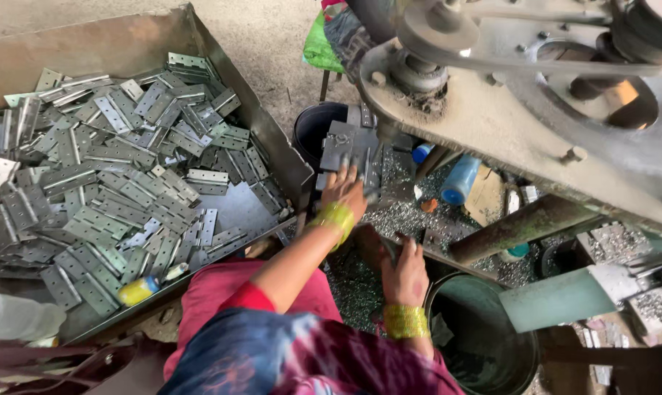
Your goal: The person repeatedly picks up small metal plates from a bin, places them into a press machine, and operates the lever to process them. The person then removes the processed plates and returns them to the bin. The task is performed continuously throughout the clip.
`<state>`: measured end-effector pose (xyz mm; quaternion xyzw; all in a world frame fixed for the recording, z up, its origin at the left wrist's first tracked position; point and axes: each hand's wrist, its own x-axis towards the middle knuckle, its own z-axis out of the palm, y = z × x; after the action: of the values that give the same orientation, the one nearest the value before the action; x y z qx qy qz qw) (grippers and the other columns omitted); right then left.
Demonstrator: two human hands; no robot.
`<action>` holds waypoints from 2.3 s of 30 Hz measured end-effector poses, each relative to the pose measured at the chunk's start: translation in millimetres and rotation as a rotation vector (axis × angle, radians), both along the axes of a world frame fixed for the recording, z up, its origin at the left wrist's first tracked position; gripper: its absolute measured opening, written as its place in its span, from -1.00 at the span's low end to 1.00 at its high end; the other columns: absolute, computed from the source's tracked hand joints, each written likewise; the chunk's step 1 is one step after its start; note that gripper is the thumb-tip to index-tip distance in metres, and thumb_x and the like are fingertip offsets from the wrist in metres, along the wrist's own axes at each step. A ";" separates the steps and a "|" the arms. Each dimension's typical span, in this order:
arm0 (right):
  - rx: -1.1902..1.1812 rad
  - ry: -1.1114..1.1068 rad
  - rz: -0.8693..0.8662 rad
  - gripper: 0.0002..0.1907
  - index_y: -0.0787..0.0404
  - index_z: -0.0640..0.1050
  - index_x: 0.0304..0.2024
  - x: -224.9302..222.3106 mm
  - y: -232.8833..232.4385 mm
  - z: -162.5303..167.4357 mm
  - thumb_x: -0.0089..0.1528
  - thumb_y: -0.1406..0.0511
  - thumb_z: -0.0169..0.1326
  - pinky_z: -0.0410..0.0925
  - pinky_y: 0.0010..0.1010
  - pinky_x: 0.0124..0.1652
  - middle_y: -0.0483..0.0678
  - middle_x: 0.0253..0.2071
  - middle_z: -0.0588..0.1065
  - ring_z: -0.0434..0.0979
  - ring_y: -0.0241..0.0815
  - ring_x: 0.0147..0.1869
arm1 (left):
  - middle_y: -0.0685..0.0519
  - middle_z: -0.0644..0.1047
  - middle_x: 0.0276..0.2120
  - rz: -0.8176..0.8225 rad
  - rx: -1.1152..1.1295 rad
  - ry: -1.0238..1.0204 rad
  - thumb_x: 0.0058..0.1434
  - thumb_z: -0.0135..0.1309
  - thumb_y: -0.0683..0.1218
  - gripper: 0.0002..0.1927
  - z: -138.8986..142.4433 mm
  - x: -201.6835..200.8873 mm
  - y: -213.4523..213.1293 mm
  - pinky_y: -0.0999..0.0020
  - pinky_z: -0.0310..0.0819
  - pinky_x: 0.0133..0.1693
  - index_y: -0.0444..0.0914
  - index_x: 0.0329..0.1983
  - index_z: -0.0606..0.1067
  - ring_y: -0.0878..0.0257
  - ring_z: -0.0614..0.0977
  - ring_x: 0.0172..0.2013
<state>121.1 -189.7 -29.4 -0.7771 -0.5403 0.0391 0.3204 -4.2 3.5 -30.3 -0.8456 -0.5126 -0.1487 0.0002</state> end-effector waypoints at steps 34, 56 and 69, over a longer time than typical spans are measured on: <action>-0.203 0.051 0.070 -0.66 0.03 0.60 -0.01 -22.2 17.9 83.0 0.20 0.11 0.13 0.41 -0.04 -0.13 0.09 -0.07 0.57 0.60 0.20 -0.06 | 0.04 0.29 0.42 0.127 -0.222 -0.071 0.28 0.00 -0.03 -0.58 32.7 6.6 -11.4 -0.02 0.05 0.31 -0.22 0.18 0.50 0.09 0.17 0.46; -0.238 0.010 0.126 -0.58 0.09 0.57 0.04 -11.7 31.7 71.0 0.19 0.08 0.12 0.40 -0.03 -0.06 0.16 -0.11 0.60 0.60 0.19 -0.01 | 0.03 0.23 0.43 0.080 -0.355 0.002 0.25 0.02 0.07 -0.33 63.1 -8.9 -33.5 -0.18 -0.58 0.40 -0.22 0.42 0.29 0.06 0.04 0.49; -0.515 0.160 -0.091 -0.51 0.17 0.48 0.02 6.9 -14.4 -89.5 0.22 -0.01 0.10 0.42 0.11 -0.03 0.34 -0.10 0.59 0.57 0.37 0.02 | -0.11 0.14 0.47 0.097 -0.216 0.157 0.31 -0.18 -0.13 -0.48 42.9 5.2 -11.2 -0.22 -0.74 0.34 -0.33 0.34 0.36 0.03 -0.04 0.50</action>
<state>128.0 -204.1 -118.9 -0.8510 -0.4499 0.2220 0.1552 0.9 -7.7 12.6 -0.8241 -0.5642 -0.0259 -0.0437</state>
